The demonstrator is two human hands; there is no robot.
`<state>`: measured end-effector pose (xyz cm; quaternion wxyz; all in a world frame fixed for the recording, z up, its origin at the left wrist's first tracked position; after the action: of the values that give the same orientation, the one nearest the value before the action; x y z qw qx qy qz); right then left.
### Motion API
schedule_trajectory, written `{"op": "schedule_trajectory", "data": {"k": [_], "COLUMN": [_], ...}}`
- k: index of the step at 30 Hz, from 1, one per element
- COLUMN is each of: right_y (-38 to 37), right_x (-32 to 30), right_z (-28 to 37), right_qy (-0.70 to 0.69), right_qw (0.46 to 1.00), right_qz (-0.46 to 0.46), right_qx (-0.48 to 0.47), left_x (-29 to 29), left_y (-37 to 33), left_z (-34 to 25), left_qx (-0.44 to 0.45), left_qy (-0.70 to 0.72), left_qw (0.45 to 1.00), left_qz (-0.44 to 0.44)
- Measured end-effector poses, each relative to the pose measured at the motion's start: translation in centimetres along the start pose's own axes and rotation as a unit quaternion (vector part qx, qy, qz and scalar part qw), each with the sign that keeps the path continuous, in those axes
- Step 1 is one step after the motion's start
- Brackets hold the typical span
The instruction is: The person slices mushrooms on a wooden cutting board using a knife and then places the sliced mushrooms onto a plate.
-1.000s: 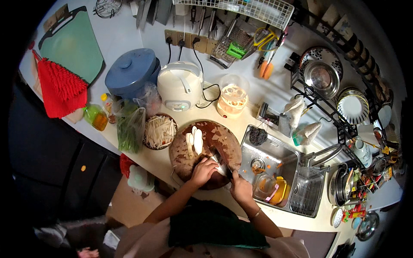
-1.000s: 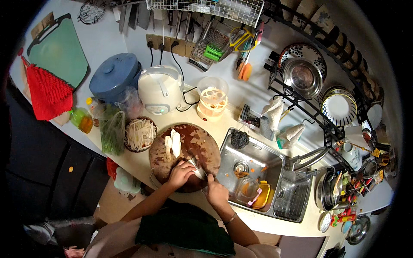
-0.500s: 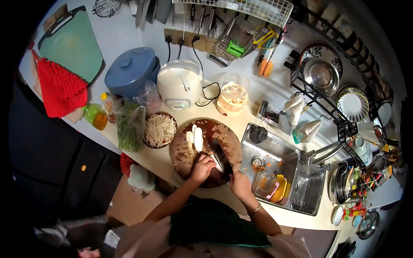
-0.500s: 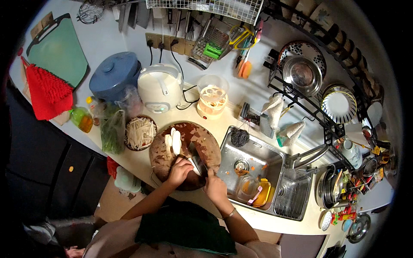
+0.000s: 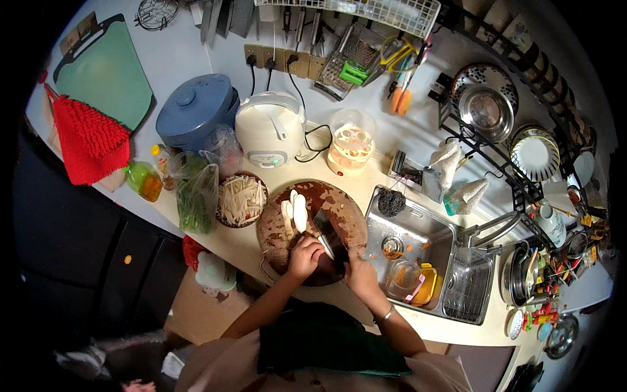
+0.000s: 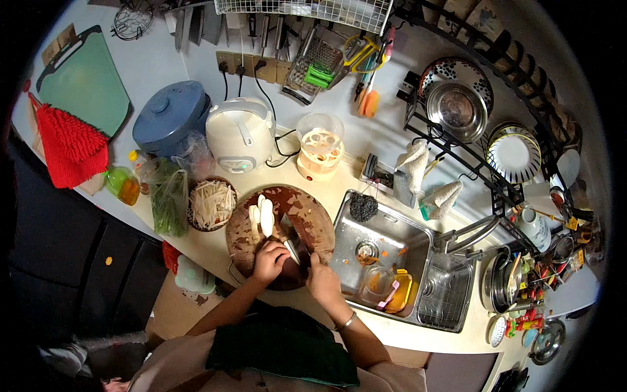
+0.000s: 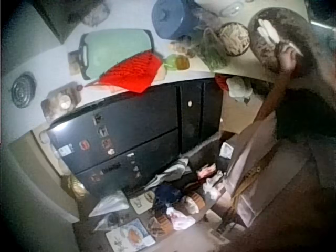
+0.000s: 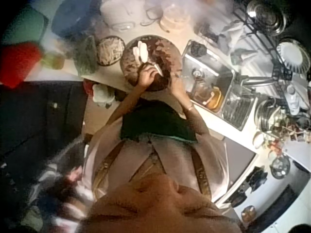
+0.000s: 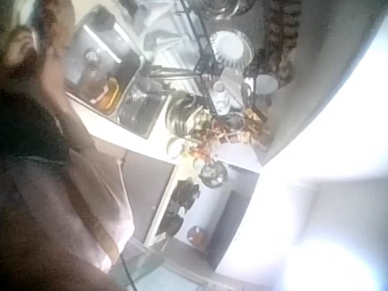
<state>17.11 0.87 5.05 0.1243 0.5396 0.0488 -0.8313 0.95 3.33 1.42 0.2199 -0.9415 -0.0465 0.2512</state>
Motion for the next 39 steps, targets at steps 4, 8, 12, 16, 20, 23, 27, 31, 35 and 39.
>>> {"op": "schedule_trajectory", "data": {"k": [4, 8, 12, 16, 20, 23, 27, 31, 35, 39], "right_y": [-0.2, 0.2, -0.2, -0.3, 2.6, 4.3, 5.7, 6.7, 8.1, 8.1], "right_x": [-1.6, -0.2, 1.3, -2.2, -3.8, -3.6, -3.6, -4.3, -5.9, 0.5], "right_z": [1.3, 1.5, -0.2, 1.3, 1.7, 3.0, 4.4, 2.8, -4.2, -13.4], "right_qy": [0.004, 0.046, -0.018, -0.069, 0.005, 0.109, 0.171, 0.131, -0.096, -0.584], "right_qw": [0.999, 0.998, 1.000, 0.994, 0.991, 0.967, 0.936, 0.951, 0.980, 0.781], "right_qz": [0.047, 0.052, 0.018, -0.050, -0.086, -0.144, -0.187, -0.168, -0.158, -0.022], "right_qx": [-0.008, -0.007, 0.016, -0.070, -0.103, -0.179, -0.246, -0.226, -0.080, 0.221], "left_x": [-0.1, -0.2, 0.1, -2.2, -9.6, -11.5, -2.6, 0.9, -0.7, 0.8], "left_y": [0.1, 0.1, -0.1, -0.8, -1.4, -4.7, -4.3, -3.9, -5.1, -2.0], "left_z": [0.3, 0.0, -0.4, -0.3, -2.2, -6.7, -5.6, -0.5, 3.2, 0.1], "left_qx": [-0.012, 0.003, -0.004, -0.010, -0.038, 0.019, 0.034, -0.017, -0.138, -0.045], "left_qy": [0.018, 0.010, 0.011, 0.054, -0.010, -0.121, -0.169, -0.095, 0.049, -0.111], "left_qw": [1.000, 1.000, 1.000, 0.998, 0.983, 0.984, 0.976, 0.972, 0.976, 0.989], "left_qz": [-0.004, -0.011, 0.007, -0.040, -0.177, -0.128, 0.134, 0.212, 0.163, 0.088]}}
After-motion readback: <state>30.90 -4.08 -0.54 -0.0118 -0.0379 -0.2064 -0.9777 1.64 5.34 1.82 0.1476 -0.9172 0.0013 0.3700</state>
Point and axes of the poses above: each hand's wrist, its own y-axis away from the middle knuckle, its own x-axis out of the palm, z = x × y, the point moved 9 cm from there along -y, towards the middle knuckle, and after that the axes turned 5 degrees about -x, right-handed, at the moved point
